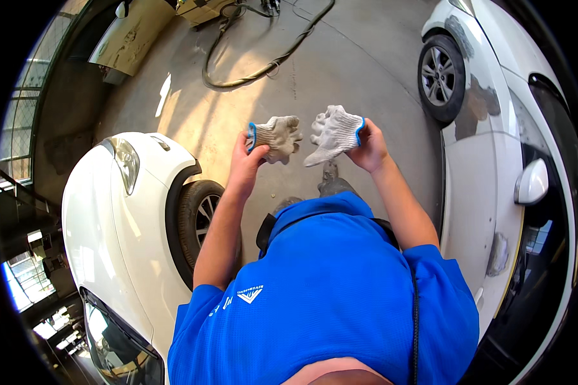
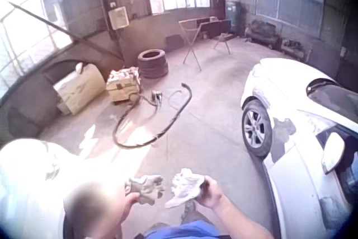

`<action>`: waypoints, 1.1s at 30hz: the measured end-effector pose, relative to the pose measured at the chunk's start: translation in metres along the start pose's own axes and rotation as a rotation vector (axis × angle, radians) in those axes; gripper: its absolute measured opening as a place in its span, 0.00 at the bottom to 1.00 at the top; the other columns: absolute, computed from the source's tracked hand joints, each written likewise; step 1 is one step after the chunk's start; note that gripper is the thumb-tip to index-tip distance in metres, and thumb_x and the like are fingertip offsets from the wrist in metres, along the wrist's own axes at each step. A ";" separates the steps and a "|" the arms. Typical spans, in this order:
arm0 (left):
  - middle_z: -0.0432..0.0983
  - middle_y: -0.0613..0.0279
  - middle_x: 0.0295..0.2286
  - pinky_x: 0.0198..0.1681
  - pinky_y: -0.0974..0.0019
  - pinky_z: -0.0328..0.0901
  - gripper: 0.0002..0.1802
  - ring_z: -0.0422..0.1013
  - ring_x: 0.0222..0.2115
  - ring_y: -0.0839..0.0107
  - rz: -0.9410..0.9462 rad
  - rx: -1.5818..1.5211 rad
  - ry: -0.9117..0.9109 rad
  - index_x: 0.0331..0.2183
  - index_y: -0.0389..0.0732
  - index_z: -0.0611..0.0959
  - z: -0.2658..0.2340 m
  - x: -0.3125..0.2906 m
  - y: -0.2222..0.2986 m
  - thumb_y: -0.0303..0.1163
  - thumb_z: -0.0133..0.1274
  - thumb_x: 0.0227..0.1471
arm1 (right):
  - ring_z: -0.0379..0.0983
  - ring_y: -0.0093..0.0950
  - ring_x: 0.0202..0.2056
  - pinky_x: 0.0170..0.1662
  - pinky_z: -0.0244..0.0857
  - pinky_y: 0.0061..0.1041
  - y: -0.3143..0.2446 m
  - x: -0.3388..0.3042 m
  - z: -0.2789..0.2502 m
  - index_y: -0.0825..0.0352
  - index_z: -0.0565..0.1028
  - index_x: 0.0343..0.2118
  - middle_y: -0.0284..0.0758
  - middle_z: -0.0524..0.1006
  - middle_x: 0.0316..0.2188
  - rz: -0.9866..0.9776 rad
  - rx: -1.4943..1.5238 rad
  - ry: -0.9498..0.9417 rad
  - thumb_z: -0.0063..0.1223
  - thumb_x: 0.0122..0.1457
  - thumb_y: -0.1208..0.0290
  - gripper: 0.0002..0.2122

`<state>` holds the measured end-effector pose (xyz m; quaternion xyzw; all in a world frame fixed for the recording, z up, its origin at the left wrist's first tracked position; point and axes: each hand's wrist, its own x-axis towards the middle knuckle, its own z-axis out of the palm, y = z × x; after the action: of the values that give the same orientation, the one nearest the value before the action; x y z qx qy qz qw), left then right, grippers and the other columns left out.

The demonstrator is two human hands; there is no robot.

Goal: The person puts on gloves and uses a hammer to repeatedly tap the side panel of a white car, likely to smooth out a dent. The person walks around the vehicle and continues hammering the same area from different angles.

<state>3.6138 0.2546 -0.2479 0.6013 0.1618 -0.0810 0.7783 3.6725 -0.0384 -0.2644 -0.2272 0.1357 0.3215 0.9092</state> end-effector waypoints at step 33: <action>0.78 0.63 0.42 0.47 0.69 0.69 0.25 0.74 0.41 0.78 -0.031 0.068 -0.004 0.57 0.35 0.74 -0.313 0.819 0.427 0.25 0.51 0.57 | 0.76 0.22 0.34 0.36 0.72 0.26 -0.274 0.921 0.287 0.64 0.74 0.39 0.32 0.78 0.33 -0.139 -0.330 0.091 0.39 0.69 0.69 0.10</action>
<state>4.4675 0.7244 -0.2159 0.6246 0.1667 -0.0998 0.7564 4.5750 0.3976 -0.2896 -0.3963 0.1059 0.2652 0.8726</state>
